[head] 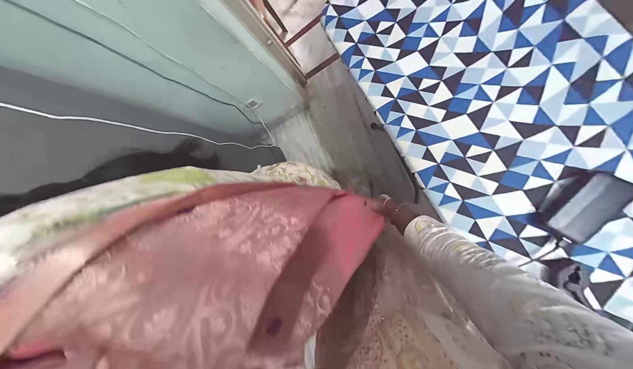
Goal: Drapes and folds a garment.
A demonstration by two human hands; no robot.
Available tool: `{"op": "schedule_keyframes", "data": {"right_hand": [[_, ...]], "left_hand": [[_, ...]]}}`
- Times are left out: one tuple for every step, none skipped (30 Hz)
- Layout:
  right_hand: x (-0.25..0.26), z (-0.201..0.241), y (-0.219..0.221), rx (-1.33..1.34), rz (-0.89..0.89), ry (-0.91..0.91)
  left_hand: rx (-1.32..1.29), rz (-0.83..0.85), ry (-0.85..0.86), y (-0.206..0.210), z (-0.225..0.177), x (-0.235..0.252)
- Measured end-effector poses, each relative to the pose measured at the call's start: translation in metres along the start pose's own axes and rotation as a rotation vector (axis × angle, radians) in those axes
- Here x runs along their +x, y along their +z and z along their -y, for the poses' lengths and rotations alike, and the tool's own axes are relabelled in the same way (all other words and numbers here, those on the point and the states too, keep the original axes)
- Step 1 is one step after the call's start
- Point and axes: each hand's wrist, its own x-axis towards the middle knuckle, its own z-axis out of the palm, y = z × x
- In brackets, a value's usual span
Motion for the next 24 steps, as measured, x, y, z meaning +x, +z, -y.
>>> {"op": "schedule_keyframes", "data": {"right_hand": [[0.009, -0.014, 0.005, 0.205, -0.065, -0.092], [0.021, -0.029, 0.007, 0.415, -0.161, -0.171], [0.026, -0.041, 0.004, 0.536, -0.271, -0.255], [0.028, -0.056, -0.003, 0.571, -0.374, -0.330], [0.022, -0.071, -0.012, 0.544, -0.461, -0.390], [0.011, -0.083, -0.018, 0.500, -0.543, -0.434], [-0.007, -0.091, -0.021, 0.451, -0.615, -0.465], [-0.029, -0.097, -0.020, 0.398, -0.668, -0.484], [-0.051, -0.102, -0.015, 0.342, -0.709, -0.485], [-0.073, -0.108, -0.007, 0.281, -0.740, -0.476], [-0.093, -0.118, 0.004, 0.216, -0.761, -0.458], [-0.111, -0.129, 0.019, 0.148, -0.778, -0.435], [-0.126, -0.142, 0.035, 0.093, -0.792, -0.415], [-0.138, -0.156, 0.052, 0.052, -0.802, -0.395], [-0.150, -0.170, 0.070, 0.027, -0.805, -0.371], [-0.159, -0.185, 0.090, 0.022, -0.808, -0.347], [-0.167, -0.200, 0.111, 0.040, -0.813, -0.324], [-0.173, -0.213, 0.131, 0.066, -0.818, -0.298], [-0.178, -0.224, 0.151, 0.093, -0.816, -0.268], [-0.181, -0.234, 0.168, 0.109, -0.808, -0.244], [-0.183, -0.241, 0.184, 0.118, -0.794, -0.229], [-0.184, -0.247, 0.197, 0.115, -0.778, -0.221], [-0.184, -0.250, 0.207, 0.099, -0.756, -0.213], [-0.185, -0.252, 0.212, 0.081, -0.733, -0.207]], "left_hand": [[-0.055, -0.046, -0.086, 0.011, -0.011, 0.003], [-0.104, -0.032, -0.150, 0.016, -0.023, 0.006], [-0.157, 0.140, -0.143, 0.008, -0.024, 0.011], [-0.249, 0.167, -0.099, 0.012, -0.026, 0.012], [-0.330, 0.107, -0.067, 0.021, -0.027, 0.012], [-0.389, 0.071, -0.036, 0.027, -0.022, 0.011], [-0.410, 0.094, 0.017, 0.029, -0.011, 0.013], [-0.429, 0.165, 0.081, 0.026, 0.008, 0.017], [-0.432, 0.189, 0.099, 0.030, 0.015, 0.021], [-0.438, 0.190, 0.112, 0.035, 0.015, 0.024], [-0.425, 0.172, 0.105, 0.041, 0.010, 0.026], [-0.412, 0.134, 0.092, 0.046, 0.005, 0.028], [-0.394, 0.094, 0.099, 0.051, 0.005, 0.032], [-0.350, 0.038, 0.142, 0.055, 0.012, 0.038], [-0.314, -0.006, 0.223, 0.059, 0.027, 0.046], [-0.304, -0.050, 0.336, 0.065, 0.049, 0.056], [-0.303, -0.085, 0.402, 0.068, 0.062, 0.065], [-0.304, -0.086, 0.410, 0.069, 0.065, 0.068], [-0.293, -0.072, 0.372, 0.068, 0.061, 0.066], [-0.290, -0.038, 0.297, 0.065, 0.053, 0.063], [-0.276, -0.005, 0.193, 0.061, 0.042, 0.059], [-0.247, 0.035, 0.086, 0.058, 0.034, 0.055], [-0.237, 0.060, 0.035, 0.055, 0.029, 0.054], [-0.239, 0.061, 0.047, 0.054, 0.028, 0.054]]}}
